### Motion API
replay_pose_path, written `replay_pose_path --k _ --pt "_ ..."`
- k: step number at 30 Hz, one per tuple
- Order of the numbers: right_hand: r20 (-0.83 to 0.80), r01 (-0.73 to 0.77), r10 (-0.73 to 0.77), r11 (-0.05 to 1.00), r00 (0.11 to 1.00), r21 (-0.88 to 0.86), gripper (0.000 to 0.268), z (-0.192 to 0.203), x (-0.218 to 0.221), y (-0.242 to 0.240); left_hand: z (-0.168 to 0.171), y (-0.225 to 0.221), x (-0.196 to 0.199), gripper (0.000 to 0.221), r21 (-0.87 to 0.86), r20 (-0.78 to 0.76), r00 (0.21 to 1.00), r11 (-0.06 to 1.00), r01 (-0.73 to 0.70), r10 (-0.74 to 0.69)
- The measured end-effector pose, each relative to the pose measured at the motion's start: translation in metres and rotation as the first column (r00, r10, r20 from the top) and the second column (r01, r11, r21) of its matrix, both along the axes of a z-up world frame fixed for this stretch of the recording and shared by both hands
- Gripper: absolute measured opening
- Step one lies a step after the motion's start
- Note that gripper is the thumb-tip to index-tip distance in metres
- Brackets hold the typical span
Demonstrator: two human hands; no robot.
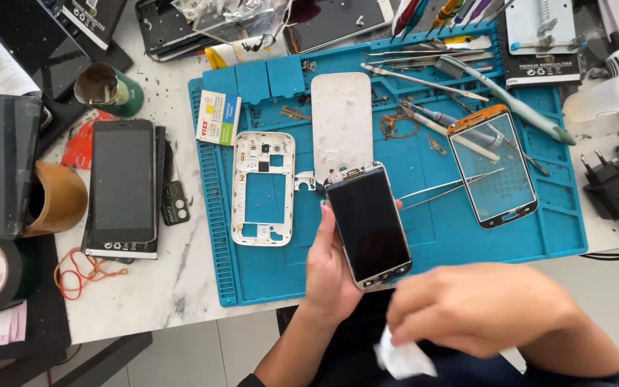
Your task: Cleaning a mobile phone screen and internal display area with a cloth on a repair bench.
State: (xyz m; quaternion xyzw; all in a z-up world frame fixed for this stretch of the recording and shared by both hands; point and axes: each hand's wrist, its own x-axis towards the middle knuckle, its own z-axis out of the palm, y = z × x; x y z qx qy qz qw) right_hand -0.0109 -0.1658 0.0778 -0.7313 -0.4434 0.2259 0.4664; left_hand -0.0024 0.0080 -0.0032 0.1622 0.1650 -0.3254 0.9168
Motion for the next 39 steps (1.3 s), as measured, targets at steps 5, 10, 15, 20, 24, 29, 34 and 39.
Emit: replay_pose_path --k 5,10,15,20,24,29,34,39 --pt "0.266 0.486 -0.491 0.869 0.829 0.091 0.024 -0.006 0.022 0.001 -0.025 -0.002 -0.005 0.062 0.128 -0.151 0.988 0.990 0.062 -0.042" --pt "0.446 0.422 -0.406 0.904 0.797 0.070 0.027 -0.042 0.017 0.034 0.005 0.000 0.004 0.075 0.021 -0.195 0.981 1.000 0.003 0.001" --pt "-0.039 0.000 0.002 0.999 0.999 0.039 0.026 -0.001 -0.010 -0.002 -0.006 -0.002 -0.001 0.069 -0.083 -0.016 1.000 0.997 -0.005 0.003" --pt "0.347 0.582 -0.578 0.806 0.739 0.104 0.018 -0.013 0.019 -0.015 -0.001 -0.010 0.002 0.055 0.102 -0.227 0.965 0.989 -0.108 0.129" --pt "0.514 0.532 -0.457 0.846 0.726 0.000 0.023 -0.031 0.024 -0.007 -0.009 -0.006 -0.001 0.056 0.019 -0.122 0.983 0.991 -0.134 0.135" --pt "-0.089 -0.129 0.120 0.986 0.989 -0.103 0.028 -0.015 -0.013 -0.032 -0.007 -0.002 0.000 0.065 -0.109 0.005 1.000 0.994 -0.025 0.026" --pt "0.109 0.701 -0.700 0.712 0.706 0.038 0.013 -0.011 -0.025 -0.058 -0.007 -0.004 -0.001 0.064 -0.091 0.047 0.998 0.995 -0.031 0.035" --pt "0.384 0.867 -0.826 0.486 0.413 0.113 0.031 -0.042 -0.023 -0.031 -0.009 -0.001 -0.003 0.055 -0.062 0.052 0.992 0.991 -0.115 0.118"
